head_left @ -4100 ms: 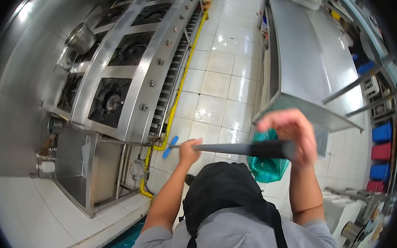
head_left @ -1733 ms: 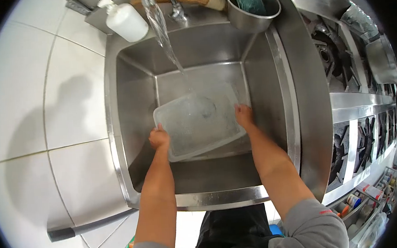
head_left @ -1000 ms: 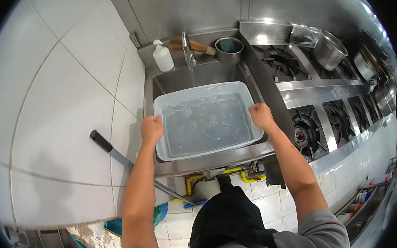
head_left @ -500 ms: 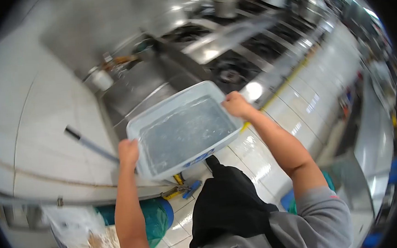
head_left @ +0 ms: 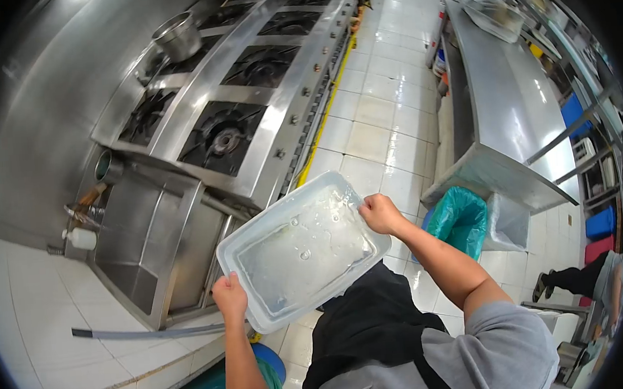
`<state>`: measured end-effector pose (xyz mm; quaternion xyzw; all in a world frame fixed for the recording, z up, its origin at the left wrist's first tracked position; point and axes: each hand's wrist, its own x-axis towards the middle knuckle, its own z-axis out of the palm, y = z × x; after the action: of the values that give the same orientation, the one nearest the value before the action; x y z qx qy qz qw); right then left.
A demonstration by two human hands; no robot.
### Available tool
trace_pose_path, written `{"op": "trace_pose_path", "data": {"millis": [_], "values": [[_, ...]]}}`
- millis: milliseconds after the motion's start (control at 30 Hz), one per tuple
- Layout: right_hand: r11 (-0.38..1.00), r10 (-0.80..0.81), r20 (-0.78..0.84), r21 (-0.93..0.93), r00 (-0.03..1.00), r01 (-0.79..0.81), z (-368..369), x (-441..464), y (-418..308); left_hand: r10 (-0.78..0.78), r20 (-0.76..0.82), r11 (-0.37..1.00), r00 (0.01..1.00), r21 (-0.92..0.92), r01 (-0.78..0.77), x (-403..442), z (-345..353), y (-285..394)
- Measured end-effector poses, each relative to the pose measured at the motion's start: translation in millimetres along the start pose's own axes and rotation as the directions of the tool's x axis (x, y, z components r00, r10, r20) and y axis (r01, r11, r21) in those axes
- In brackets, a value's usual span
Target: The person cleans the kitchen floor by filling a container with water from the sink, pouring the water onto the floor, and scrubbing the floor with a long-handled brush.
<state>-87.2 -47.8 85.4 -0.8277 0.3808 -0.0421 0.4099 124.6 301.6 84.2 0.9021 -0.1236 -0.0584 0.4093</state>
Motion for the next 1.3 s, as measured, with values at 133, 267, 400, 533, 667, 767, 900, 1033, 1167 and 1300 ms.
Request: {"op": "trace_pose_path", "data": {"millis": [133, 267, 400, 533, 667, 767, 900, 1033, 1167, 1300], "values": [[0.992, 0.104, -0.088, 0.083, 0.991, -0.097, -43.7, -1.1, 54.3, 0.068, 0.076, 0.998, 0.995, 0.0, -0.068, 14.7, 68.3, 22.3], [0.984, 0.117, -0.19, 0.158, 0.975, -0.087, -85.6, 4.1, 110.7, 0.117, 0.189, 0.991, 0.975, -0.081, -0.104, 19.1, 139.1, 79.3], [0.979, 0.14, -0.271, 0.179, 0.952, -0.094, -130.5, 13.2, 149.2, 0.097, 0.265, 0.992, 0.959, -0.106, -0.071, 31.4, 214.8, 97.4], [0.975, 0.175, -0.318, 0.187, 0.932, -0.12, -163.9, 44.7, 188.2, 0.158, 0.293, 0.987, 0.943, -0.049, -0.15, 58.0, 280.4, 130.2], [0.962, 0.22, -0.346, 0.229, 0.912, -0.146, -184.6, 83.4, 224.5, 0.205, 0.326, 0.979, 0.923, -0.08, -0.189, 91.0, 343.2, 166.3], [0.939, 0.3, -0.409, 0.288, 0.862, -0.19, -190.2, 119.6, 258.7, 0.267, 0.35, 0.964, 0.898, -0.087, -0.253, 125.0, 390.1, 201.1], [0.92, 0.378, -0.443, 0.277, 0.813, -0.276, -230.6, 164.8, 262.2, 0.338, 0.391, 0.94, 0.856, -0.084, -0.332, 179.8, 466.2, 244.3], [0.9, 0.43, -0.511, 0.312, 0.744, -0.305, -253.0, 217.4, 282.0, 0.38, 0.424, 0.922, 0.822, -0.1, -0.374, 230.9, 533.9, 320.1], [0.854, 0.519, -0.516, 0.342, 0.681, -0.392, -282.5, 270.9, 297.8, 0.445, 0.489, 0.891, 0.751, -0.152, -0.429, 287.7, 598.0, 376.7], [0.862, 0.501, -0.594, 0.406, 0.629, -0.303, -310.2, 330.9, 322.1, 0.454, 0.548, 0.879, 0.703, -0.145, -0.455, 336.9, 667.4, 426.0]]}}
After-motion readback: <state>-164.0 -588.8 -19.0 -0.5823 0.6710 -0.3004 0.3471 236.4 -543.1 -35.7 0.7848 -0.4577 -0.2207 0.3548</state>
